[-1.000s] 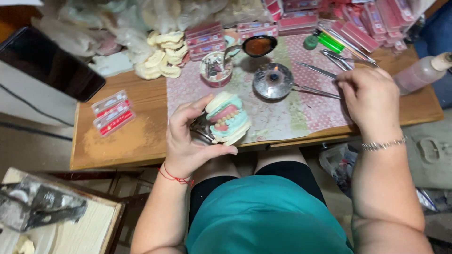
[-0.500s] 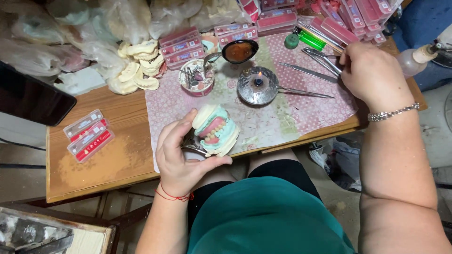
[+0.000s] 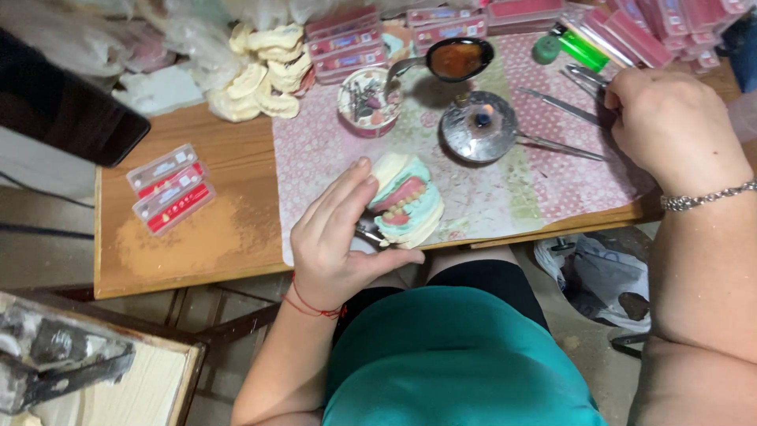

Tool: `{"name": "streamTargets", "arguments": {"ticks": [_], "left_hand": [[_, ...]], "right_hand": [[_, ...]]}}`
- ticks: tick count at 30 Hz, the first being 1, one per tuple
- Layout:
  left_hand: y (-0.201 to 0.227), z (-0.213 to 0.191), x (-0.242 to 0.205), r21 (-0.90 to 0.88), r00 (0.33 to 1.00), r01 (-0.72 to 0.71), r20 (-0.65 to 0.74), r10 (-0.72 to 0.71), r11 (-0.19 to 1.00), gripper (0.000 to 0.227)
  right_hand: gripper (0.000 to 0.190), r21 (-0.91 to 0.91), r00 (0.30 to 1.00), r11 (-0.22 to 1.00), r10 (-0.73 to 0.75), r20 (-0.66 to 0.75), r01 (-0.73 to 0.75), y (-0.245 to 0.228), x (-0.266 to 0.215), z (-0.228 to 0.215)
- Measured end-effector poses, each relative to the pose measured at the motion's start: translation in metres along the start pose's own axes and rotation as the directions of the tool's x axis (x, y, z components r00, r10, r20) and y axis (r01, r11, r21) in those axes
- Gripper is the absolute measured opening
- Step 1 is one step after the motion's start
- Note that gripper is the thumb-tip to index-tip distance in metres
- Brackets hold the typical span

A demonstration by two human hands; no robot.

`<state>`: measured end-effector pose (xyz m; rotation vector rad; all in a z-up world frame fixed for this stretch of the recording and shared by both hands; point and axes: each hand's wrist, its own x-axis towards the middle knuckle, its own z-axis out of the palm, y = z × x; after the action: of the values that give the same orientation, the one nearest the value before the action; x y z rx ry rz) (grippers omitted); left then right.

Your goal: The person works on a dental model mounted on an articulator, using a metal tool to shape the material and a spray bottle to apply liquid. They repeatedly open and close the model to access different areas while manipulating the prosthetic components.

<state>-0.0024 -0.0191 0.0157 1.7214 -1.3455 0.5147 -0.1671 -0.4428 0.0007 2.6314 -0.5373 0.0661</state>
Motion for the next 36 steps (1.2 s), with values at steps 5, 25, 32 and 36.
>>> {"name": "streamTargets", "arguments": {"ticks": [5,25,32,36], "left_hand": [[-0.003,0.0,-0.003,0.005,1.0,-0.013,-0.002,0.013,1.0,0.09],[-0.005,0.0,-0.011,0.031,0.999,-0.013,-0.046,0.014,0.999,0.082],[-0.003,0.002,-0.01,0.09,0.995,-0.031,-0.087,0.038,0.995,0.081],[-0.002,0.003,-0.009,0.085,0.994,-0.035,-0.101,0.044,0.996,0.08]], "right_hand": [[0.024,-0.106,0.999,0.994,-0.043,-0.011,0.041,-0.002,0.004,0.006],[0.044,0.094,0.955,0.988,-0.092,-0.281,0.123,0.04,0.014,0.084],[0.021,1.0,0.924,-0.012,0.383,-0.019,0.026,-0.03,-0.053,-0.016],[0.038,0.886,0.782,-0.178,0.563,-0.266,0.429,-0.135,-0.069,-0.103]]}}
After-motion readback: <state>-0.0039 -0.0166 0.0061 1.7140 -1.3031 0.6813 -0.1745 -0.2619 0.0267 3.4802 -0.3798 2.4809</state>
